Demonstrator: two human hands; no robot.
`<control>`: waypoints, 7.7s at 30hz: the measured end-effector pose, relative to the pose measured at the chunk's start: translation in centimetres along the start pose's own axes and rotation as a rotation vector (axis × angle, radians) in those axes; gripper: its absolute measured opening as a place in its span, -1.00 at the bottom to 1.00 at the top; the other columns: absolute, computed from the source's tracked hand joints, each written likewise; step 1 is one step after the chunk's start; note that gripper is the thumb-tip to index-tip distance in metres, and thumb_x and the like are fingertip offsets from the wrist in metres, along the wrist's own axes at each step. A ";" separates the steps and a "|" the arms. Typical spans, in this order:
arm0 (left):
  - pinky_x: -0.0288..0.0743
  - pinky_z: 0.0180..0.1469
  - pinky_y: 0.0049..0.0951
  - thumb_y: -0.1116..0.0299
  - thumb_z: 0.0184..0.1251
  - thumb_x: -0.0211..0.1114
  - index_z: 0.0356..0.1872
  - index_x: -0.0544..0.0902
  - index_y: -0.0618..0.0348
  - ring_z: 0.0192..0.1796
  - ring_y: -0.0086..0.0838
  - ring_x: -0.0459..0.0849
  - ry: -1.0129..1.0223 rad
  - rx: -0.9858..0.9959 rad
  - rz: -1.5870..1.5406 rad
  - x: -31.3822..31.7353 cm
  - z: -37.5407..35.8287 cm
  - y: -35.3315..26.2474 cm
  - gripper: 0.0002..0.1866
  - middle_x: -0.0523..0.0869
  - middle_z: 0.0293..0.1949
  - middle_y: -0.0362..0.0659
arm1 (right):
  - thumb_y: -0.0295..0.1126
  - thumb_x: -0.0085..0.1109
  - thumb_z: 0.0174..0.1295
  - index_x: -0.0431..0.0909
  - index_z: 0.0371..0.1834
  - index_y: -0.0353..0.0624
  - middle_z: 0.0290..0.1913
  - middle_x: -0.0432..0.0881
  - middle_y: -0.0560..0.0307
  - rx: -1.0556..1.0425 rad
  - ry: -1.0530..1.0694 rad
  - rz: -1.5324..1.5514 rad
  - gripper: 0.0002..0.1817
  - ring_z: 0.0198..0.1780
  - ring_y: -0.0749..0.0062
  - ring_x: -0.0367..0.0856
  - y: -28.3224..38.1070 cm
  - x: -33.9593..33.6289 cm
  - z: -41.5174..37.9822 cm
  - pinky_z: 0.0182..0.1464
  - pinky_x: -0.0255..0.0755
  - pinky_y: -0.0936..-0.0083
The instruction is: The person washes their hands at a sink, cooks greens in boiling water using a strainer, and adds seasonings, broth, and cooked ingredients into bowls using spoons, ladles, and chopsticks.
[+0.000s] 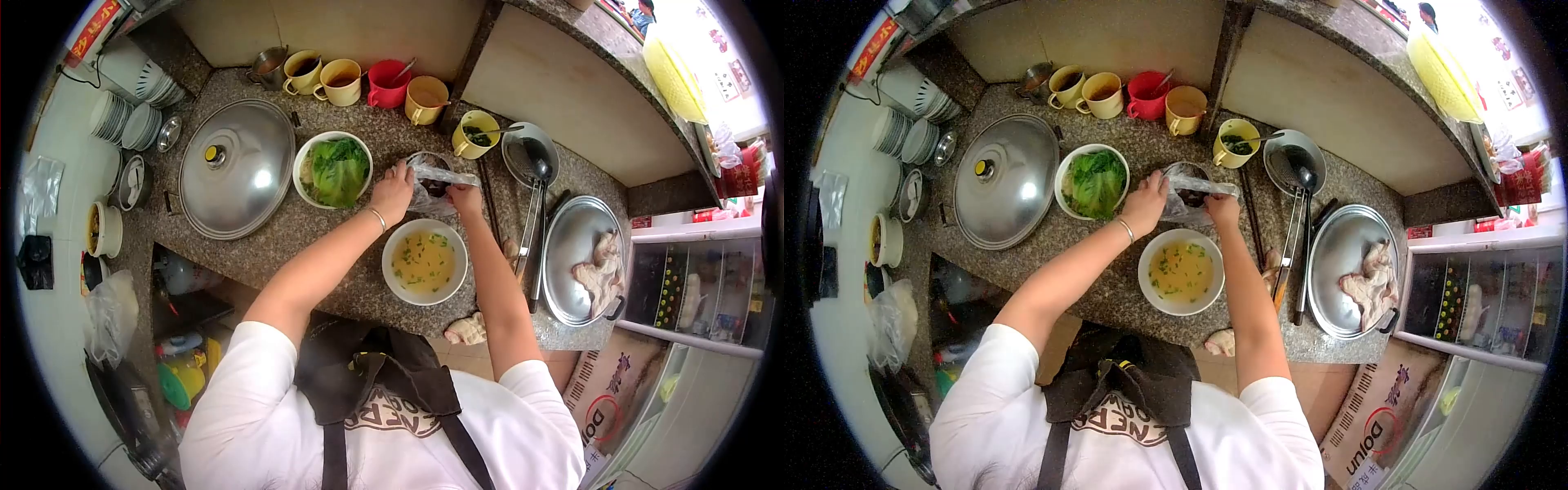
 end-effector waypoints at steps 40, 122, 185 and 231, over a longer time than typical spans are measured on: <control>0.40 0.10 -0.24 0.35 0.35 -0.24 0.08 0.34 0.23 0.04 -0.28 0.48 0.081 -0.455 -2.516 0.1 -2.7 5.0 -0.65 0.48 0.03 -0.04 | -0.48 0.09 -0.08 0.48 -0.56 -0.31 -0.63 0.42 0.33 -0.267 0.459 0.266 -0.90 -0.58 0.67 0.29 10.1 -8.1 -7.5 -0.52 0.17 0.66; 0.15 0.17 -0.13 -0.11 0.27 -0.19 0.21 0.21 0.10 0.21 -0.20 0.30 -0.452 -0.430 -2.841 8.2 -27.9 12.5 -0.39 0.30 0.22 -0.07 | -0.44 0.02 0.19 0.49 -0.11 -0.25 -0.20 0.59 0.06 -0.634 0.196 0.127 -0.78 -0.18 0.42 0.54 8.0 2.8 -18.7 -0.11 0.40 0.50; 0.17 0.23 -0.31 0.20 0.26 0.10 0.18 0.32 0.18 0.24 -0.35 0.30 -0.172 0.561 -1.415 -7.8 -18.0 -9.2 -0.51 0.28 0.22 -0.08 | -0.27 -0.05 0.26 0.43 -0.23 -0.26 -0.45 0.53 0.07 -0.423 0.690 -0.170 -0.75 -0.50 0.47 0.49 8.7 -7.2 -31.4 -0.40 0.40 0.49; 0.40 -0.06 -0.50 0.15 0.30 0.05 0.03 0.45 0.11 -0.03 -0.53 0.51 -0.023 -0.600 -2.296 9.0 -27.7 4.4 -0.64 0.53 -0.03 -0.25 | -0.20 -0.12 0.31 0.55 -0.24 -0.39 -0.23 0.62 0.03 -0.693 0.423 0.096 -0.60 -0.15 0.41 0.54 15.4 -4.8 -14.6 -0.03 0.36 0.47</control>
Point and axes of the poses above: each hand's wrist, its own z-axis towards the middle knuckle, its own x-axis out of the palm, y = z × x, the point moved 6 cm from there along z, towards the middle knuckle
